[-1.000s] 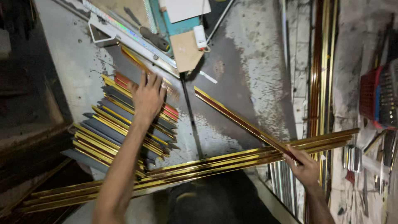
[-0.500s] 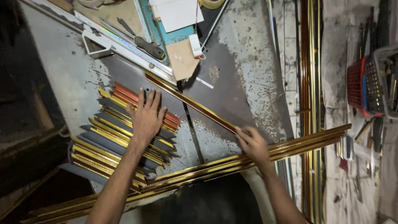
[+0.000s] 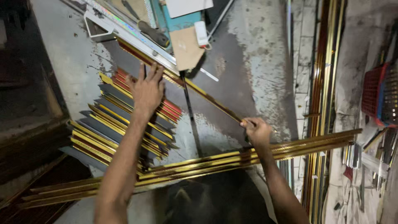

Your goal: The person repeatedly positions long gold and maroon moulding strips against a miter saw guide, then pulls the saw blade down to cut each piece. The cut pieces are stacked on the table to the left. The person handles the moulding and operates the saw throughout the clip.

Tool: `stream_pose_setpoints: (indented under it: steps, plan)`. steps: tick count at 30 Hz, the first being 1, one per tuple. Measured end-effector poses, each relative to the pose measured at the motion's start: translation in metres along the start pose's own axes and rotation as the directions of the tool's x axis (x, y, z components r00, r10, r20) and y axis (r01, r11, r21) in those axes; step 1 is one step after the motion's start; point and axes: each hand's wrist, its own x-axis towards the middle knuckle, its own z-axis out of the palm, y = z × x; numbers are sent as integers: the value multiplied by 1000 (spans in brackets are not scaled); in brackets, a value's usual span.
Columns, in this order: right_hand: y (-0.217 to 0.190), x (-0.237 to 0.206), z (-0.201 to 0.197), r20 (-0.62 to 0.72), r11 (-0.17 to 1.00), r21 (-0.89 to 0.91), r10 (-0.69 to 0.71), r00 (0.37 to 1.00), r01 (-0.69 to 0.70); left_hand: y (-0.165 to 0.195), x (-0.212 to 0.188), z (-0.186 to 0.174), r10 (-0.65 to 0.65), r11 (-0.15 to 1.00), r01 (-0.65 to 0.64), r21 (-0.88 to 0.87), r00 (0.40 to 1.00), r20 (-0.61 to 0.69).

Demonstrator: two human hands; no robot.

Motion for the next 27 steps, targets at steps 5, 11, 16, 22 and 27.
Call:
stream_pose_setpoints:
  steps: [5,11,16,22,27]
  plan:
    - [6,4,-7,-113,980,115,-153,982,165,-13,-47,9,17,995,-32,93,986,167]
    - [-47,-4,19,42,970,112,-220,975,214,-16,-77,30,17,999,-20,-44,998,-67]
    - [-117,-4,70,-79,937,349,61,995,-29,11,-82,37,62,993,-63,-103,998,-9]
    - [-190,59,136,42,459,873,266,963,-165,-9,-16,34,86,991,-89,-95,996,-40]
    - [-115,87,106,236,216,930,268,934,-296,-37,39,36,13,1000,-13,-9,1000,19]
